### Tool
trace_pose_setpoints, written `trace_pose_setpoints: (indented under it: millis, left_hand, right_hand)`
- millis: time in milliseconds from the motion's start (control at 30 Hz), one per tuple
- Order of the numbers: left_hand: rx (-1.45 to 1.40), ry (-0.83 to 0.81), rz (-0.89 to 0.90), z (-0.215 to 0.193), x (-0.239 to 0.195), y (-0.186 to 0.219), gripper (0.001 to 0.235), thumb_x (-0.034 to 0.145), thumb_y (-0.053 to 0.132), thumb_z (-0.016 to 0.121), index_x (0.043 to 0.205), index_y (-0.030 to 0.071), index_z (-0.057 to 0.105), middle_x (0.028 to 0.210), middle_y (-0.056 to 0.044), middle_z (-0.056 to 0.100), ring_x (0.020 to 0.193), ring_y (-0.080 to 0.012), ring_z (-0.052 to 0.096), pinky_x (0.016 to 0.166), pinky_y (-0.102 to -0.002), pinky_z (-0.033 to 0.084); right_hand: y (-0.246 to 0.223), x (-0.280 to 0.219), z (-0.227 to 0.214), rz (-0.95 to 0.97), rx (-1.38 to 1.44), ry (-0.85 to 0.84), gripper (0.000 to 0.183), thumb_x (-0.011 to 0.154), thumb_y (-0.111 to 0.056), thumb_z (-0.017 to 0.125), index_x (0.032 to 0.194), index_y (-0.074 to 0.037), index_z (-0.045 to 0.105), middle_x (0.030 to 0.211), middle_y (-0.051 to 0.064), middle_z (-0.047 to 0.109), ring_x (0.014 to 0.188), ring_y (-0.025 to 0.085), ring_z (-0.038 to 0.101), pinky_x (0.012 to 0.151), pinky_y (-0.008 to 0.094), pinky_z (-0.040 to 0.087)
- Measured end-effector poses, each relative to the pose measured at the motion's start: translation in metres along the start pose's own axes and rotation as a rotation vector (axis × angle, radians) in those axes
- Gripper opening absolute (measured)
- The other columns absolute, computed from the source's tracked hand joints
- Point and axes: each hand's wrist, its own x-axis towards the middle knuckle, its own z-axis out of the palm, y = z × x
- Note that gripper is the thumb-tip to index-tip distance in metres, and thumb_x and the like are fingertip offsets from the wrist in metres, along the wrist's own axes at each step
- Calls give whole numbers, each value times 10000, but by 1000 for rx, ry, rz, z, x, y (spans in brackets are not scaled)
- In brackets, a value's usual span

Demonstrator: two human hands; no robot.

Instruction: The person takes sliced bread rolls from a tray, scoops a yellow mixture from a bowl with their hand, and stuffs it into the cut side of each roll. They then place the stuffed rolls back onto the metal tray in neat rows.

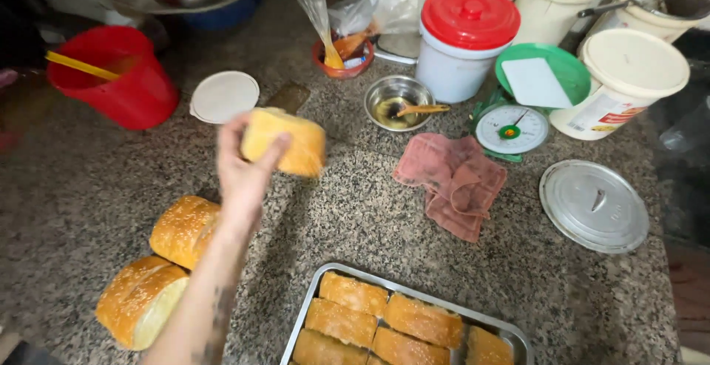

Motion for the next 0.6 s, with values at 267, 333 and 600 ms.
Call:
trace_pose_setpoints:
  millis: [267,333,600]
  left_hand:
    - [-349,-640,-340,39,-223,89,791,842,117,907,1524,156,510,1173,-130,764,946,-224,767,786,-392,678]
    - [-369,-669,-356,46,-269,98,651,890,105,899,1443,137,557,1133,-104,741,933,-188,733,791,-364,644]
    - [-463,-1048,-246,75,-388,123,1187,930,183,965,1798,142,156,1724,-104,517,1454,-159,610,1226,-335,491]
  right_hand:
    - [212,94,347,-188,-728,-31,1275,832,-18,954,1834,-247,200,1572,67,622,1286,213,713,1082,376,591]
    - [199,70,413,-184,-684,-72,1254,883,-151,968,1828,-198,144,1556,122,660,1314,221,737,1109,386,558]
    - [156,-30,441,-267,-394,-23,1197,939,-83,976,1820,-141,168,1563,218,642,1363,245,735,1111,364,571]
